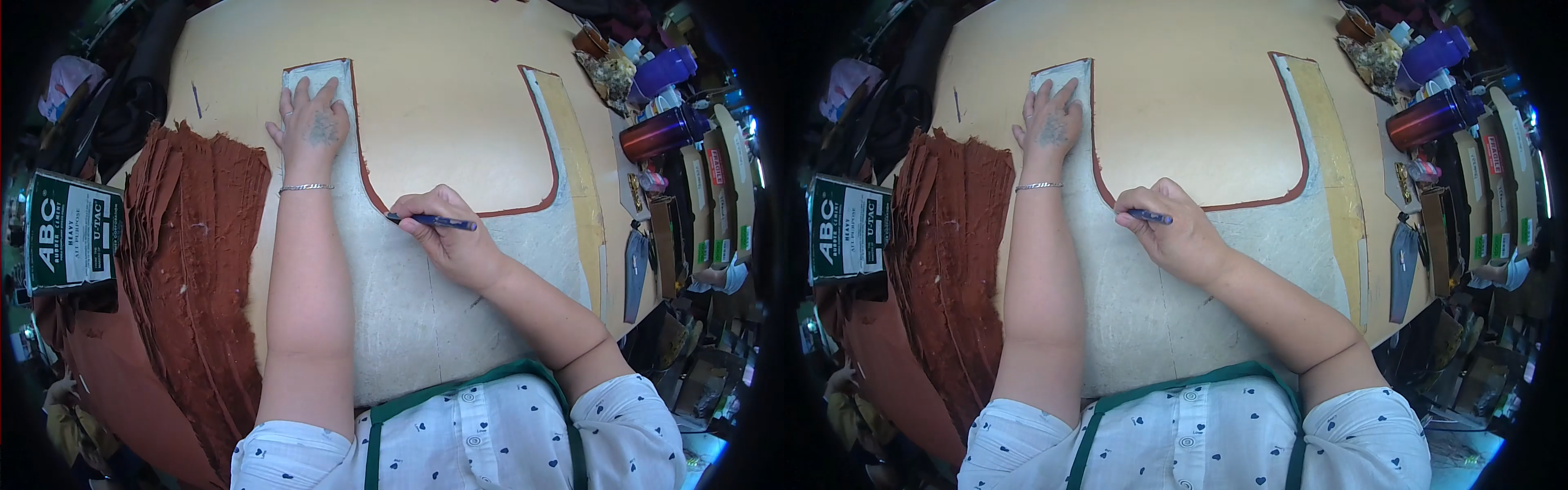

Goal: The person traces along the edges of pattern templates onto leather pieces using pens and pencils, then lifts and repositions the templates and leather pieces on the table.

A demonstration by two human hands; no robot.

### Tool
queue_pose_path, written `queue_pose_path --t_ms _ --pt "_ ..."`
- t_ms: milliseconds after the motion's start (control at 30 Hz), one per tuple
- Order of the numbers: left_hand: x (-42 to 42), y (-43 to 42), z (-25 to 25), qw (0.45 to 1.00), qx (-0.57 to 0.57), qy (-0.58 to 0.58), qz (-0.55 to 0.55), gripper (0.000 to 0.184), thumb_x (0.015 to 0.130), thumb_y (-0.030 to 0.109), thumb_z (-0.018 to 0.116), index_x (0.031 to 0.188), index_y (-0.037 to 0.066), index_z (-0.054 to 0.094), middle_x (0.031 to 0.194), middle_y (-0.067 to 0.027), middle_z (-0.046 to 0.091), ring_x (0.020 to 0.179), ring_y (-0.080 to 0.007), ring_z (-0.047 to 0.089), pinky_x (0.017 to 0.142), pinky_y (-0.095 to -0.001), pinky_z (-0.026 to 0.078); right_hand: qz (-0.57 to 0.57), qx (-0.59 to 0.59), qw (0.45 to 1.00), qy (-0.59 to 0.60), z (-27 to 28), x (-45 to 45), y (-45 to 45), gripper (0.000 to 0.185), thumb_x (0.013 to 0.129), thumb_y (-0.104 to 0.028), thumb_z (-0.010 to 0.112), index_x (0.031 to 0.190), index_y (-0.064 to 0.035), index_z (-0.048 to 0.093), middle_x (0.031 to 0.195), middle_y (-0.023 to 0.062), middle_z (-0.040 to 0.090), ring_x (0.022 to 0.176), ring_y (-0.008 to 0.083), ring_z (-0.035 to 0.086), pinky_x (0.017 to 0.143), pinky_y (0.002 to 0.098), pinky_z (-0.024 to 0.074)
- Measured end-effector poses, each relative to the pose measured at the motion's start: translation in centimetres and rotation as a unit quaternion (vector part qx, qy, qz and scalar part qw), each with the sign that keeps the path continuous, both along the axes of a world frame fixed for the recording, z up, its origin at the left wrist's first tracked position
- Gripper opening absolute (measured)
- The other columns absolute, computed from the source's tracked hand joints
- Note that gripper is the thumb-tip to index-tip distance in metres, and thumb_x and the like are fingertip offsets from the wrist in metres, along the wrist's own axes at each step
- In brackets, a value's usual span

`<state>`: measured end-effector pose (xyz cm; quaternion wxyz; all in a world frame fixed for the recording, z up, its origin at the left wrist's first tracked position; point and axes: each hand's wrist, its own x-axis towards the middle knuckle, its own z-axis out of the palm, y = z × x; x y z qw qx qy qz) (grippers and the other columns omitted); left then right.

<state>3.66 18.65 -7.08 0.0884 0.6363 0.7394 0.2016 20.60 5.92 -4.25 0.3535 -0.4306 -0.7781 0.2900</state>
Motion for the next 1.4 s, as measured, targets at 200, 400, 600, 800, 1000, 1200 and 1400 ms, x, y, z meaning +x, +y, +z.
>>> queue_pose_path --t_ms 200,400,600,800,1000,1200,1400 --pt "0.0 0.2 0.2 1.000 -0.021 0.010 0.001 0.042 0.083 0.027 0.042 0.125 0.029 0.046 0.140 -0.0069 0.027 0.131 -0.0289 0.018 0.100 -0.0603 0.012 0.019 -0.070 0.996 -0.043 1.0 2.6 0.0 0.012 0.084 -0.016 0.053 0.086 -0.0040 0.054 0.079 0.0088 0.055 0.074 0.0249 0.051 0.069 0.0331 0.0427" --pt "-0.1 0.5 0.0 0.999 -0.041 0.028 0.008 0.042 0.083 0.031 0.042 0.126 0.032 0.043 0.140 -0.0028 0.026 0.131 -0.0262 0.018 0.100 -0.0596 0.013 0.044 -0.189 0.981 0.003 1.5 5.9 0.9 0.016 0.087 -0.015 0.049 0.086 0.0013 0.054 0.084 0.0116 0.056 0.080 0.0245 0.056 0.073 0.0306 0.0432" --pt "0.0 0.7 0.1 0.997 -0.062 0.032 0.013 0.043 0.084 0.033 0.042 0.127 0.033 0.041 0.142 0.0004 0.023 0.132 -0.0234 0.015 0.100 -0.0593 0.011 -0.036 -0.300 0.953 -0.011 2.6 10.0 1.3 0.015 0.089 -0.018 0.048 0.089 -0.0035 0.054 0.077 0.0042 0.056 0.065 0.0122 0.051 0.062 0.0250 0.0429" --pt "-0.1 0.9 -0.2 0.997 -0.060 0.037 0.013 0.044 0.083 0.034 0.043 0.127 0.034 0.041 0.141 0.0004 0.024 0.132 -0.0236 0.015 0.099 -0.0605 0.011 -0.103 -0.341 0.934 0.023 2.4 15.8 1.5 0.016 0.089 -0.022 0.048 0.086 -0.0076 0.053 0.078 -0.0013 0.057 0.061 0.0053 0.046 0.057 0.0198 0.0411" --pt "-0.2 0.9 -0.3 0.998 -0.053 0.038 0.010 0.044 0.083 0.035 0.045 0.126 0.034 0.042 0.141 0.0003 0.024 0.131 -0.0237 0.016 0.099 -0.0604 0.012 -0.110 -0.323 0.939 0.031 1.8 21.8 3.0 0.016 0.089 -0.022 0.050 0.087 -0.0067 0.053 0.080 -0.0021 0.058 0.069 0.0063 0.050 0.064 0.0201 0.0421" --pt "-0.1 1.0 -0.2 0.997 -0.062 0.035 0.016 0.044 0.083 0.034 0.045 0.127 0.034 0.042 0.141 0.0012 0.024 0.132 -0.0230 0.015 0.099 -0.0601 0.012 -0.094 -0.371 0.918 -0.102 3.1 23.6 7.0 0.013 0.089 -0.022 0.048 0.087 -0.0104 0.051 0.083 -0.0017 0.059 0.078 0.0080 0.057 0.068 0.0238 0.0436" --pt "-0.1 0.9 -0.1 0.997 -0.061 0.036 0.013 0.043 0.084 0.033 0.046 0.126 0.034 0.042 0.141 0.0012 0.024 0.132 -0.0224 0.015 0.099 -0.0603 0.011 -0.106 -0.392 0.891 -0.203 4.7 22.5 12.1 0.015 0.088 -0.027 0.050 0.086 -0.0127 0.047 0.082 -0.0024 0.060 0.077 0.0083 0.058 0.066 0.0256 0.0435"
